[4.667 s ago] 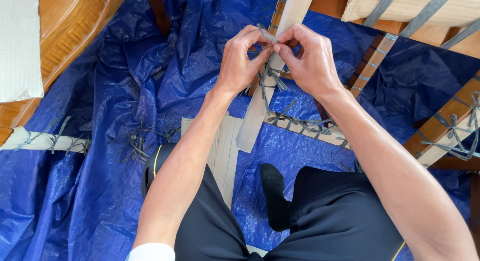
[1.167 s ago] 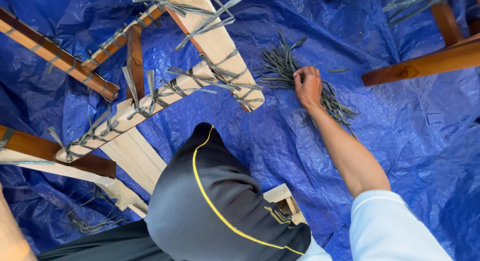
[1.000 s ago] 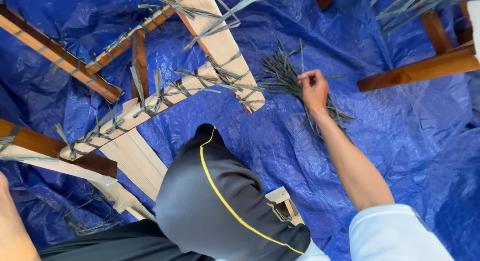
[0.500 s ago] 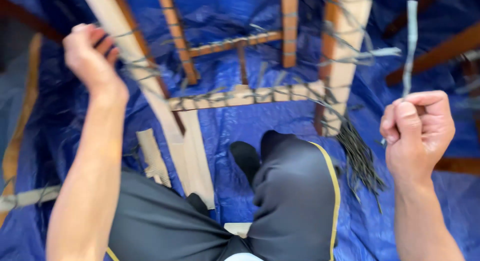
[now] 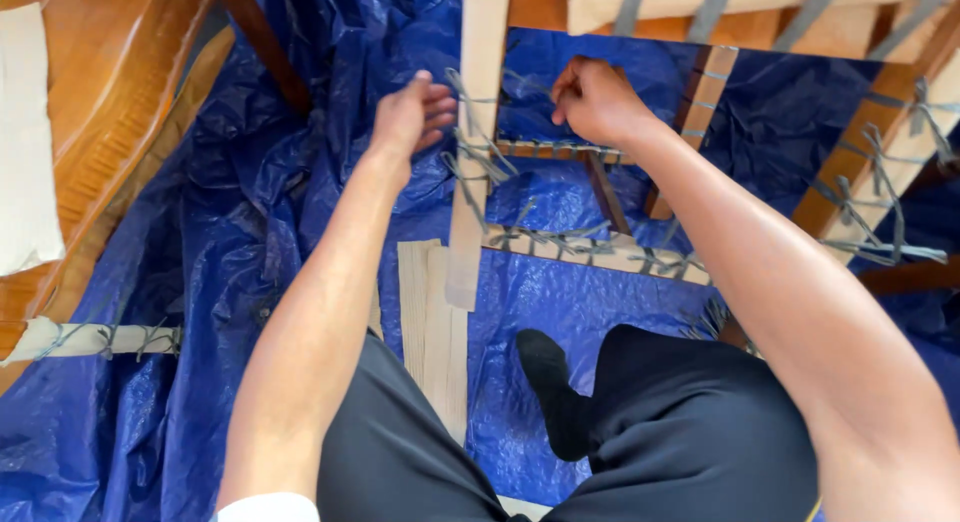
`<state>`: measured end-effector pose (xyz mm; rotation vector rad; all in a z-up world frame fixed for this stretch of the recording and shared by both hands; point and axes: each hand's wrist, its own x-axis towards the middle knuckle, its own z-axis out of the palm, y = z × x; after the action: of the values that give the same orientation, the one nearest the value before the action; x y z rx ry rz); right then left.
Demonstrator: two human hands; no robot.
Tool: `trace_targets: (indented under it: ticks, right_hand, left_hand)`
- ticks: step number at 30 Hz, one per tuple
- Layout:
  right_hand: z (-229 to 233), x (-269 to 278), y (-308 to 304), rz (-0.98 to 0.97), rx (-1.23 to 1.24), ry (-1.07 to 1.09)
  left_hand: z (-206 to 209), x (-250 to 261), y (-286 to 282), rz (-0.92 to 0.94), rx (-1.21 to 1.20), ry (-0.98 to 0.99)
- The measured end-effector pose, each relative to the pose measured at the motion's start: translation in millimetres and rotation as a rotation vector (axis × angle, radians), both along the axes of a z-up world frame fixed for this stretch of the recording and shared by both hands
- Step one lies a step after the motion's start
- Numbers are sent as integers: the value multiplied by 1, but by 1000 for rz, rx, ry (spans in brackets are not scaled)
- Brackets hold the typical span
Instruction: The person sits on a tarp on the floor beneath an upside-down wooden chair and ties gray flat strips around the chair's frame rails, knotting each strip by hand to build a woven lattice across the seat. They repeatedly pull strips tight, twist them together, and secure knots along the rails.
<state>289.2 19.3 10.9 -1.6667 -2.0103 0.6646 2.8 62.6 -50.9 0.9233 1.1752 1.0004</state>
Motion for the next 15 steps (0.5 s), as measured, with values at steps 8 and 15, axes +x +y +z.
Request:
trace_targets:
  ticks: [8, 15]
  right_hand:
    - [-14, -68, 40, 31, -44, 466]
    - [1, -71, 22, 20, 31, 484]
  left_hand:
    - [2, 27, 10, -188, -33, -307]
    - [12, 41, 4, -77, 159, -345]
